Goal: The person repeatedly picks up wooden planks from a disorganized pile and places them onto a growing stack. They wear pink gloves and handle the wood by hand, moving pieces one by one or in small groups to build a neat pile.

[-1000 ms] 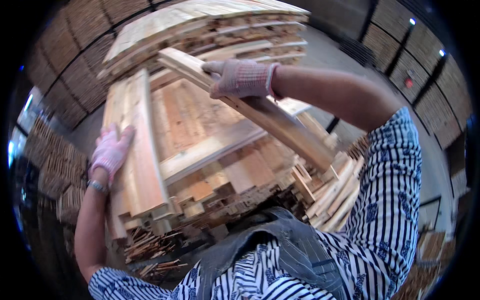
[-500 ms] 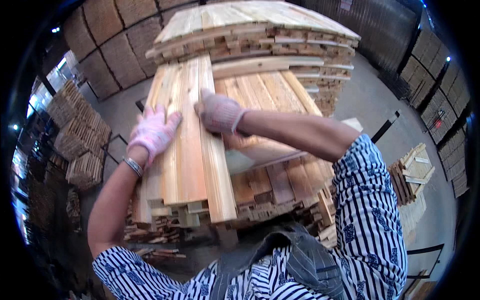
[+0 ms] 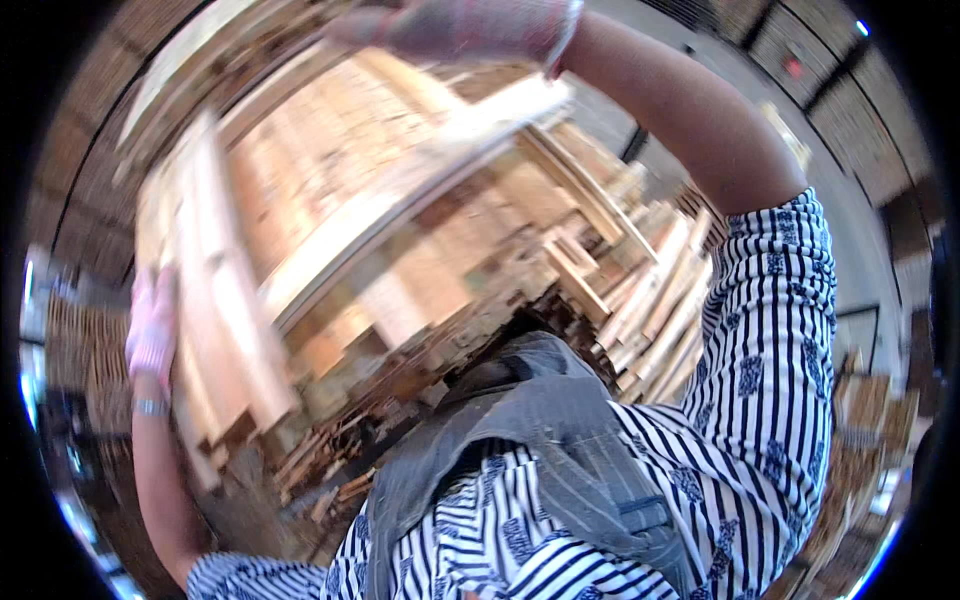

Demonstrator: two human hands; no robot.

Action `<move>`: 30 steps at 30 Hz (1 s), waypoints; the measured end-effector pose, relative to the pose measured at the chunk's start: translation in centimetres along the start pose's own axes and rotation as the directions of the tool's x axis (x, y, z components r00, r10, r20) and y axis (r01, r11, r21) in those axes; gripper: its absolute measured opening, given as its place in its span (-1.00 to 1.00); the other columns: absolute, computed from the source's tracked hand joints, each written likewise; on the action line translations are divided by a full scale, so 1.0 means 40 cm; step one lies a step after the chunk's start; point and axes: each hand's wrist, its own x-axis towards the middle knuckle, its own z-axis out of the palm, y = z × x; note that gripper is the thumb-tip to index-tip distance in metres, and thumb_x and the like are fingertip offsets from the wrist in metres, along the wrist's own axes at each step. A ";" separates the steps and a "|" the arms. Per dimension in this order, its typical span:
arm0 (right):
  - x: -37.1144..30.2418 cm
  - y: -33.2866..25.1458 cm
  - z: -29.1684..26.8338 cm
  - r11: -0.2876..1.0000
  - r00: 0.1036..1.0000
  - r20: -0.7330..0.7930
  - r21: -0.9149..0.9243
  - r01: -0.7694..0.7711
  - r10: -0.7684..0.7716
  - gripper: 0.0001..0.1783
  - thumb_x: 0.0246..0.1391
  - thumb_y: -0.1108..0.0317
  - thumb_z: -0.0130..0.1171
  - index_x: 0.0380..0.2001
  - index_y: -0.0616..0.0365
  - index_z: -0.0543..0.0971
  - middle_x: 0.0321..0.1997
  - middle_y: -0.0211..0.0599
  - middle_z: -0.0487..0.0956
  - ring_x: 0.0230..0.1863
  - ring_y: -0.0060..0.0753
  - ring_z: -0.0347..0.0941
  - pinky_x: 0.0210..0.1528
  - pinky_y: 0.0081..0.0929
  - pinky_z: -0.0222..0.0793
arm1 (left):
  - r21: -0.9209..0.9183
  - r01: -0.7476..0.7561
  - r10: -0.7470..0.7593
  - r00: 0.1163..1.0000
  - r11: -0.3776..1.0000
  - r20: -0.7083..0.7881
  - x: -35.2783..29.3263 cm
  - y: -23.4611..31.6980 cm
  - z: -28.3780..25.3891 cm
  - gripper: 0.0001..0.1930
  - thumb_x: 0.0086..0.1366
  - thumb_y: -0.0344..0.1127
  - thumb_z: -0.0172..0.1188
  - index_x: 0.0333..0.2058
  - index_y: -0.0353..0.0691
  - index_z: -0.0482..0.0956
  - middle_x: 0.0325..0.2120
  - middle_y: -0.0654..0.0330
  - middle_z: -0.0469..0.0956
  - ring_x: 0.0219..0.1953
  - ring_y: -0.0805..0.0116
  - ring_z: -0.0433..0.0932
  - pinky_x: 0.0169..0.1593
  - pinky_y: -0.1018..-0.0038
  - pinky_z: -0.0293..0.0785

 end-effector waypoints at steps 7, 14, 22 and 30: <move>-0.732 0.361 0.001 0.365 0.224 0.373 -0.366 -0.856 0.900 0.00 0.17 -0.39 0.02 0.38 0.22 0.22 0.08 0.22 0.58 0.13 0.18 0.52 0.14 -0.04 0.46 | 0.176 -0.098 0.101 0.995 0.980 -0.012 0.013 -0.030 -0.047 -0.27 0.48 0.17 -0.12 0.40 -0.27 0.15 0.42 0.01 0.12 0.45 0.07 0.06 0.46 0.34 -0.02; -0.915 0.448 0.433 0.200 0.149 0.603 -0.018 -0.980 0.783 0.31 -0.02 -0.48 0.16 0.47 0.31 -0.05 0.45 0.21 0.21 0.37 0.12 0.28 0.41 -0.18 0.18 | -0.391 0.397 -0.378 0.917 0.830 0.128 0.035 0.151 -0.004 -0.29 0.46 0.23 -0.06 0.37 -0.16 0.23 0.20 0.23 0.40 0.17 0.30 0.39 0.26 0.39 0.31; -0.857 0.505 0.620 0.206 0.093 0.705 -0.076 -0.976 0.703 0.34 -0.16 -0.35 0.34 0.52 0.02 -0.09 0.49 0.22 0.11 0.49 0.30 0.02 0.45 0.01 0.06 | -0.643 0.456 -0.491 0.860 0.615 0.140 -0.004 0.221 0.011 -0.47 0.39 0.26 0.07 0.01 -0.06 0.59 -0.29 0.38 0.53 -0.25 0.46 0.48 -0.15 0.48 0.45; -0.853 0.463 0.575 0.212 0.110 0.631 -0.089 -0.973 0.768 0.17 -0.05 -0.21 0.33 0.45 0.17 0.02 0.31 0.27 0.35 0.30 0.15 0.36 0.31 -0.18 0.30 | -0.653 0.414 -0.491 0.868 0.634 0.073 -0.004 0.187 0.021 -0.46 0.39 0.24 0.09 0.08 -0.05 0.54 -0.21 0.37 0.53 -0.19 0.46 0.47 -0.08 0.47 0.45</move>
